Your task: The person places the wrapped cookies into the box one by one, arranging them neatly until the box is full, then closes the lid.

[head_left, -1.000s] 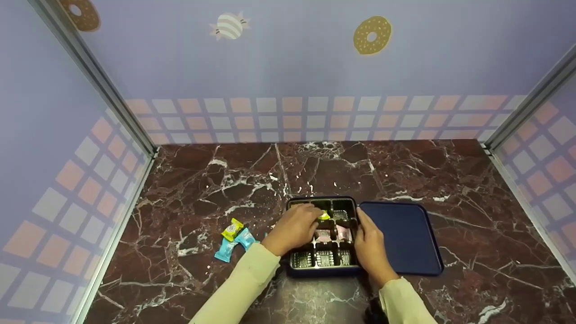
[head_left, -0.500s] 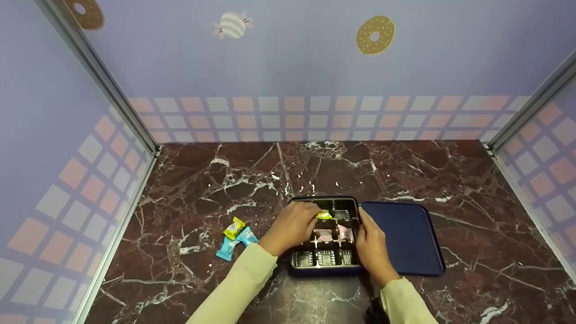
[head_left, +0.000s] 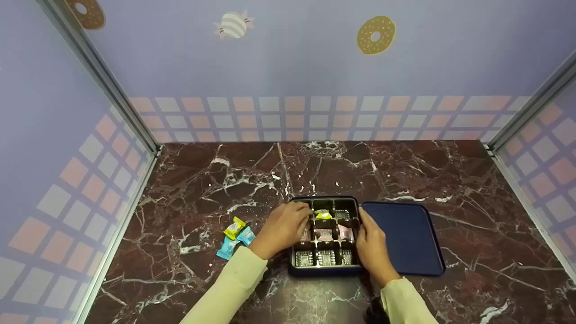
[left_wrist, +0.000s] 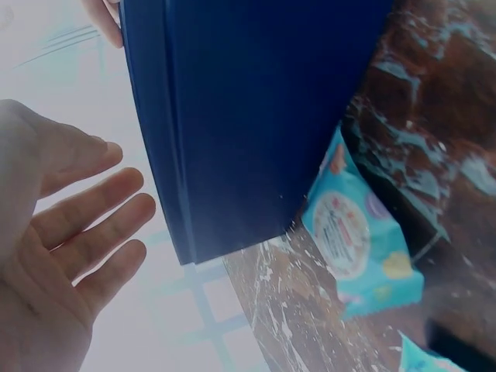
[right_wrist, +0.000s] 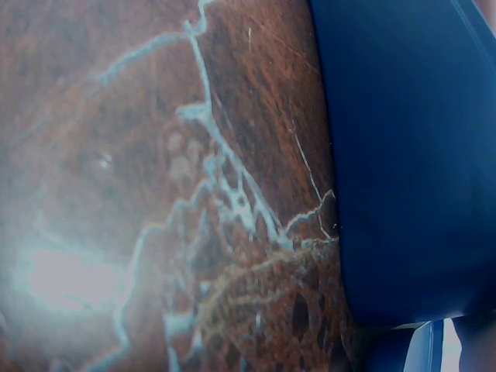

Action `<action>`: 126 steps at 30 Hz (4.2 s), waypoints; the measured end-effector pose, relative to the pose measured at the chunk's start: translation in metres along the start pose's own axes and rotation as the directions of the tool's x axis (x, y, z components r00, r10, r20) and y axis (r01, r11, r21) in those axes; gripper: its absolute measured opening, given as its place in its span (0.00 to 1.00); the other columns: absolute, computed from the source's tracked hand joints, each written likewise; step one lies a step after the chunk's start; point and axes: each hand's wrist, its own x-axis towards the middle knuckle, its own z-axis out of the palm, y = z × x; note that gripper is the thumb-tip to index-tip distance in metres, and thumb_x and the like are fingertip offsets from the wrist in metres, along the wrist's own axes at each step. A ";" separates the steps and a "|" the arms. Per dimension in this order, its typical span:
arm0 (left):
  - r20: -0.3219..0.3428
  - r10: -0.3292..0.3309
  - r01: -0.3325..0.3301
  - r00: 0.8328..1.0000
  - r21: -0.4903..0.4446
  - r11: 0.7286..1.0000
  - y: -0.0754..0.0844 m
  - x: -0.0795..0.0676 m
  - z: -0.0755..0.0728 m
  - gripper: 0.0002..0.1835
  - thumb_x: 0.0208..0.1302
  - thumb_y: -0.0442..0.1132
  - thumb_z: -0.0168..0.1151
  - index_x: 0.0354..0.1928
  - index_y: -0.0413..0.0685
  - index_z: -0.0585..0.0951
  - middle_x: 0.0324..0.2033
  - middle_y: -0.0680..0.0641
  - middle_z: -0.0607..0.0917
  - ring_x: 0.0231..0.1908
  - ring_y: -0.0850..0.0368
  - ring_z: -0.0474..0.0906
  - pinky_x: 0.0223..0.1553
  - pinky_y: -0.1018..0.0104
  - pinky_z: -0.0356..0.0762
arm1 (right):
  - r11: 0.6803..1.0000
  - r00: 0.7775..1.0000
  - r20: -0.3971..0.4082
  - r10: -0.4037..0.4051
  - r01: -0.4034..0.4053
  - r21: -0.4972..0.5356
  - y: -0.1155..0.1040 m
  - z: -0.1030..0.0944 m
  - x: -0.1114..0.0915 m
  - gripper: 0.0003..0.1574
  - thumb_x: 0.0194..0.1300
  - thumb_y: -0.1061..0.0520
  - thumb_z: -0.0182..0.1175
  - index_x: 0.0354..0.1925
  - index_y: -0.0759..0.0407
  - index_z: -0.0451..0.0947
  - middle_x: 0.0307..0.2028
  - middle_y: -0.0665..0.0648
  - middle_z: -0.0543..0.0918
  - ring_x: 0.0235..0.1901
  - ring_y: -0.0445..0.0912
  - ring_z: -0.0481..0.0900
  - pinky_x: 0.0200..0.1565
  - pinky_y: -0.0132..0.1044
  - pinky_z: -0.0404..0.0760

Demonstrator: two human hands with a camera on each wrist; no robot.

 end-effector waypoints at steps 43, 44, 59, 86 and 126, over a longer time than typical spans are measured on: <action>-0.090 -0.200 0.209 0.976 0.103 0.972 -0.026 -0.046 -0.018 0.11 0.61 0.39 0.64 0.44 0.42 0.84 0.45 0.45 0.86 0.46 0.48 0.82 0.46 0.54 0.80 | 1.000 1.000 0.006 0.008 -0.008 -0.008 0.000 -0.001 0.000 0.31 0.64 0.74 0.47 0.66 0.68 0.66 0.64 0.70 0.72 0.65 0.62 0.69 0.66 0.52 0.67; -0.093 -0.206 0.216 0.974 0.101 0.971 -0.027 -0.047 -0.018 0.11 0.61 0.38 0.64 0.43 0.42 0.84 0.45 0.44 0.86 0.46 0.48 0.82 0.46 0.53 0.80 | 1.000 1.000 0.007 0.008 -0.008 -0.007 0.000 -0.001 0.000 0.31 0.64 0.74 0.47 0.66 0.68 0.66 0.64 0.70 0.72 0.65 0.62 0.69 0.66 0.52 0.67; -0.106 -0.330 0.339 0.938 0.092 0.936 -0.042 -0.061 -0.020 0.11 0.59 0.39 0.66 0.43 0.42 0.84 0.43 0.43 0.85 0.42 0.46 0.82 0.44 0.52 0.80 | 1.000 1.000 0.000 0.008 -0.008 0.008 0.001 0.000 0.000 0.30 0.65 0.73 0.48 0.66 0.68 0.67 0.64 0.69 0.72 0.65 0.61 0.70 0.66 0.51 0.67; -0.103 -0.521 0.528 0.847 0.067 0.846 -0.074 -0.100 -0.013 0.16 0.53 0.32 0.67 0.45 0.35 0.78 0.41 0.36 0.80 0.41 0.39 0.79 0.42 0.44 0.77 | 1.000 1.000 0.009 0.021 -0.021 0.004 0.000 -0.001 -0.001 0.31 0.64 0.73 0.48 0.66 0.67 0.67 0.64 0.69 0.72 0.65 0.61 0.69 0.66 0.51 0.67; -0.150 -0.441 0.457 0.885 0.099 0.884 -0.072 -0.094 -0.012 0.12 0.50 0.31 0.69 0.36 0.39 0.77 0.32 0.40 0.82 0.33 0.39 0.80 0.32 0.46 0.75 | 1.000 1.000 0.010 0.018 -0.018 0.010 0.002 0.000 0.000 0.30 0.65 0.74 0.47 0.66 0.67 0.66 0.64 0.70 0.71 0.65 0.61 0.69 0.67 0.51 0.66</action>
